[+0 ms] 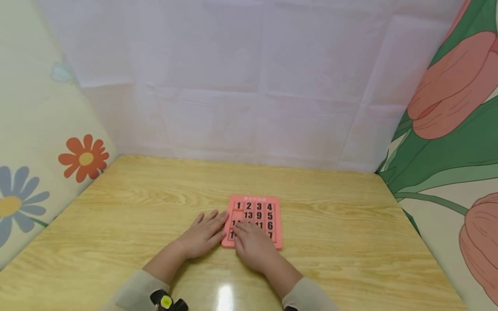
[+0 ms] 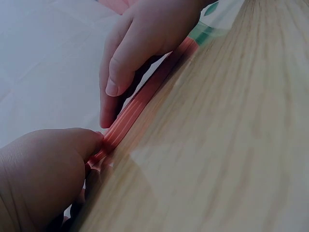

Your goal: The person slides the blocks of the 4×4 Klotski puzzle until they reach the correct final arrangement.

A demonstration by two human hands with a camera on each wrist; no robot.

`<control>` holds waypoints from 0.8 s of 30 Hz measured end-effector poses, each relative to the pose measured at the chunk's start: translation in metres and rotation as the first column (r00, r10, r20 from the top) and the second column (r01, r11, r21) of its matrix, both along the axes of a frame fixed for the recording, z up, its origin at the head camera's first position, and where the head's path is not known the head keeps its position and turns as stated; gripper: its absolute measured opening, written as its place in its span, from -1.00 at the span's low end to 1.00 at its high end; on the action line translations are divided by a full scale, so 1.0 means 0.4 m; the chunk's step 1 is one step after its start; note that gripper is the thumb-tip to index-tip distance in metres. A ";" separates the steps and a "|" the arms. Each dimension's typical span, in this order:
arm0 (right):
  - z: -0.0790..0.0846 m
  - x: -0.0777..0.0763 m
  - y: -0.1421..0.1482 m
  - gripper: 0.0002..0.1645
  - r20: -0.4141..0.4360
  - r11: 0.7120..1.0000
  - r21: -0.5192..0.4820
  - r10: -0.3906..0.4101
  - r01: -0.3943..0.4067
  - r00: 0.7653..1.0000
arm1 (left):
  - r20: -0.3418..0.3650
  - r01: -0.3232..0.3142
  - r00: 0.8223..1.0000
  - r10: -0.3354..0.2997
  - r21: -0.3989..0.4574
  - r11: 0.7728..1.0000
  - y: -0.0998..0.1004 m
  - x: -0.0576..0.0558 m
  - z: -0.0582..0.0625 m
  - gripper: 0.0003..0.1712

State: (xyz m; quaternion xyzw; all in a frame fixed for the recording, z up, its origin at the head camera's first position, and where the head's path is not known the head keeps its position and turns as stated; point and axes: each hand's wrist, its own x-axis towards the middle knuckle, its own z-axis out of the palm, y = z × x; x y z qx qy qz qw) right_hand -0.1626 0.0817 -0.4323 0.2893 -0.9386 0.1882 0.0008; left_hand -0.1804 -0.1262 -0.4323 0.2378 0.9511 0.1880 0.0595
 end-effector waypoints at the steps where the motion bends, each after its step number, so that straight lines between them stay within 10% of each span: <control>1: 0.000 0.002 0.001 -0.47 0.000 1.000 -0.001 0.002 -0.002 1.000 | 0.003 -0.001 1.000 0.001 -0.005 1.000 0.000 0.000 0.000 -0.33; 24: -0.011 -0.026 0.014 -0.47 -0.044 0.985 -0.043 -0.167 0.166 0.985 | 0.011 -0.018 1.000 0.018 -0.001 1.000 0.001 0.005 0.004 -0.33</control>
